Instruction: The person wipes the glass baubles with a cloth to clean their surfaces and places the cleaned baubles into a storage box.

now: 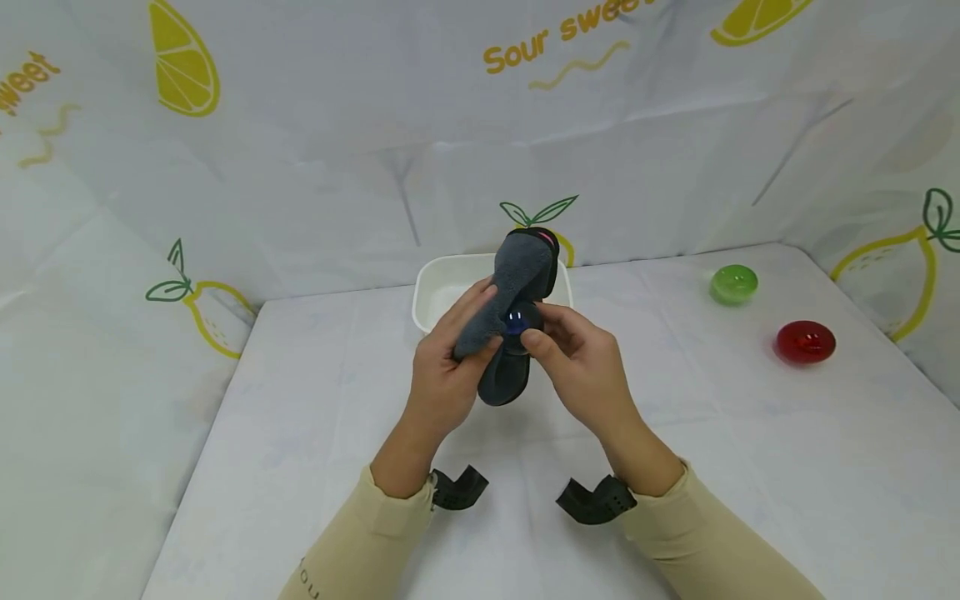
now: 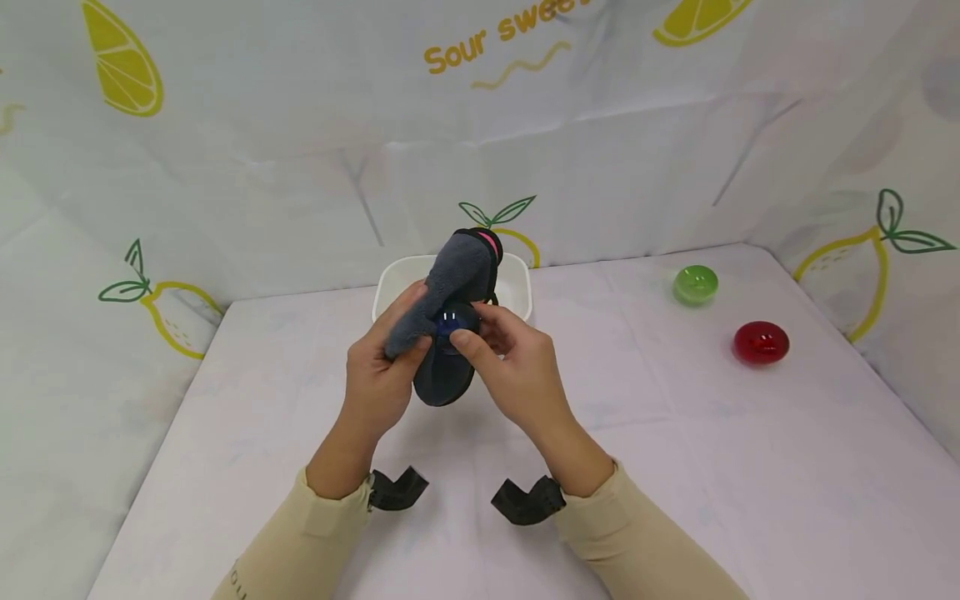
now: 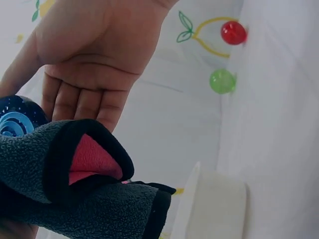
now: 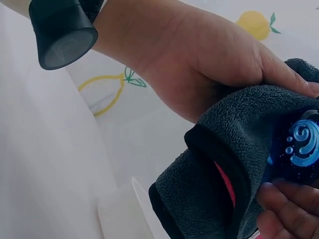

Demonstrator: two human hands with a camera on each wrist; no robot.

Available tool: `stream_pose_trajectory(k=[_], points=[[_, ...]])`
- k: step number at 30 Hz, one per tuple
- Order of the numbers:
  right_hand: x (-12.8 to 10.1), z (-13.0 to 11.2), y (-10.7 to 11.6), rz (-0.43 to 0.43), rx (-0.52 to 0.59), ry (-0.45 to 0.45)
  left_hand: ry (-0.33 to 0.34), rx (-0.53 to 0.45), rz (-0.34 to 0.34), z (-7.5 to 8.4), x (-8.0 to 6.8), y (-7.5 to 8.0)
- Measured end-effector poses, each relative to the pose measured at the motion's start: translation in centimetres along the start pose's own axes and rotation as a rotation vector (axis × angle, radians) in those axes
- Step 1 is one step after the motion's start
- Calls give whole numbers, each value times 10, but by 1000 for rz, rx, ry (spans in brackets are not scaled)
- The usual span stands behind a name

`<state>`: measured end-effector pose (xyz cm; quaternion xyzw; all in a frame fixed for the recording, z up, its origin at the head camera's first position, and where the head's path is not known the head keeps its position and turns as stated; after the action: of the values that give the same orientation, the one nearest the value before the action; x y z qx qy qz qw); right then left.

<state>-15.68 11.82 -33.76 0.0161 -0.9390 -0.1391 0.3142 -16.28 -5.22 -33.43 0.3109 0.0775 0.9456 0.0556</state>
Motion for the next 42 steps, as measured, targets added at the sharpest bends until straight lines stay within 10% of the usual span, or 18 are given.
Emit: stream_pose_trajectory(k=[16,26,33,42], points=[[3,3,2,-93,217,-234,6,-16,-27,3,-1,-1],[3,-1,2,-89,218,-189,2,-45,-10,4,-1,0],[1,-4,-1,-65,91,-41,86,-23,12,-1,-4,3],[0,-3,-6,-8,-417,376,258,6,23,-11,0,-2]])
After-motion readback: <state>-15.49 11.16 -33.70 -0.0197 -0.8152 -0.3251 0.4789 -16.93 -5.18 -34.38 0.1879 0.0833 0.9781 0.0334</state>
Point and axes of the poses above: each hand's wrist, its own x-axis towards the middle knuckle, its own y-axis out of the back of the hand, z = x × y, the point moved 3 cm from there along x, towards the middle knuckle, and after that the axes turned 7 degrees about y, right-handed, at the moved point
